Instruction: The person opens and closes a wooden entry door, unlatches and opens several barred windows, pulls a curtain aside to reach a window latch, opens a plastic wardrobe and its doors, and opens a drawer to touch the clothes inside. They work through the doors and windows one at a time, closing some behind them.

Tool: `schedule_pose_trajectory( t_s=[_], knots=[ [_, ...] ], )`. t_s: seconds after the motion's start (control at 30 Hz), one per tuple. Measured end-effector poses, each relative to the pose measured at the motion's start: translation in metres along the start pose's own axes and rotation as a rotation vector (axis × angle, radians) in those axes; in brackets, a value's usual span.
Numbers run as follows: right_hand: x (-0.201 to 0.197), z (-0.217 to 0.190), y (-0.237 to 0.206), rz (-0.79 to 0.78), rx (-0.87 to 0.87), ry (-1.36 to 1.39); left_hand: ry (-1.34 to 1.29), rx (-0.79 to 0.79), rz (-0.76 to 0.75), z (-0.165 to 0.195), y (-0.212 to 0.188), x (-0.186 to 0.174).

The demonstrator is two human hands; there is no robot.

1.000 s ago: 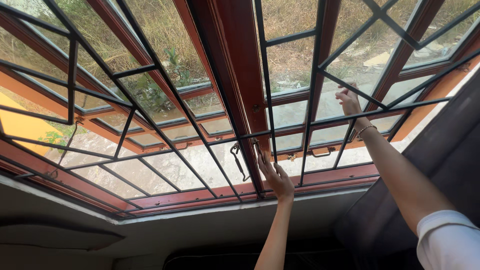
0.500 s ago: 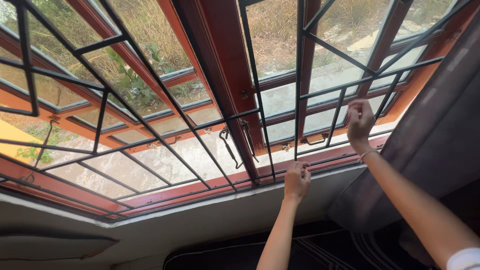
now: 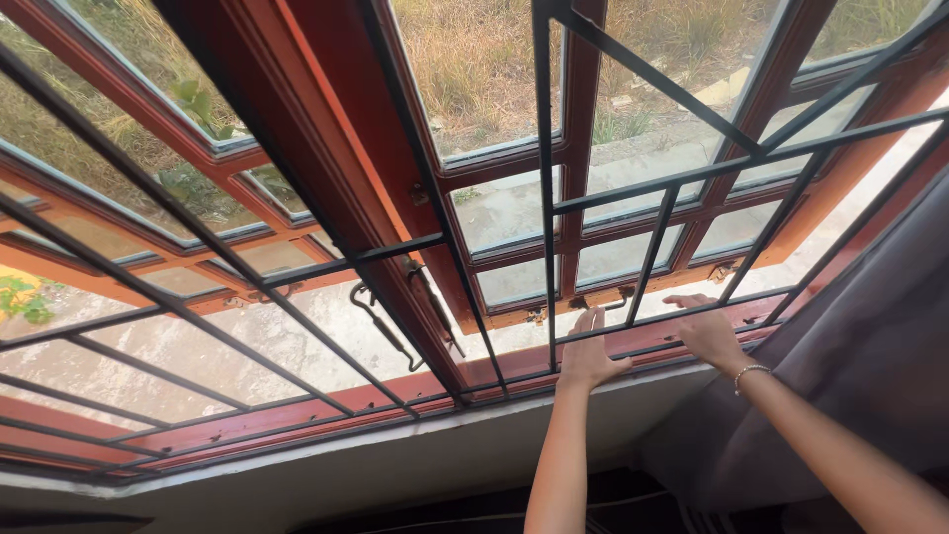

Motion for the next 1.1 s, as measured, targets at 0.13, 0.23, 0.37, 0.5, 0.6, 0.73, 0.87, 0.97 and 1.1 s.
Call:
schedule_pose_trajectory(
  t_s=[0.13,0.23,0.37,0.5,0.6,0.73,0.87,0.97,1.1],
  knots=[
    [0.029,0.055,0.033,-0.185,-0.097,-0.002,0.209,-0.082,-0.299,-0.025,0.013,0.043],
    [0.049,0.072,0.04,-0.316,-0.161,0.017,0.224,-0.046,-0.326,-0.03,0.02,0.051],
    [0.058,0.069,0.035,-0.41,-0.067,-0.043,0.323,-0.009,-0.337,-0.028,0.027,0.049],
    [0.024,0.042,0.039,-0.19,-0.075,-0.127,0.407,-0.014,-0.304,-0.017,0.032,0.039],
    [-0.01,0.043,0.039,-0.074,0.069,-0.321,0.381,-0.048,-0.26,-0.007,0.032,0.032],
    [-0.038,0.027,0.031,0.154,-0.046,-0.207,0.417,-0.049,-0.188,0.001,0.029,0.026],
    [-0.042,0.021,0.001,0.177,-0.089,-0.177,0.372,-0.052,-0.079,0.01,0.02,0.022],
    [-0.057,0.017,-0.034,0.284,-0.141,0.01,0.35,-0.076,-0.052,0.015,0.012,0.021],
    [-0.074,0.041,-0.061,0.404,-0.129,-0.092,0.475,-0.039,-0.046,0.024,0.006,0.018]
  ],
)
Point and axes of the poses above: each hand's wrist, its own y-axis towards the middle knuckle, its own x-axis out of the palm, z = x × y, the point moved 7 cm from there along y, towards the middle knuckle, and after that the axes turned 14 degrees about z, right-handed, at the moved point
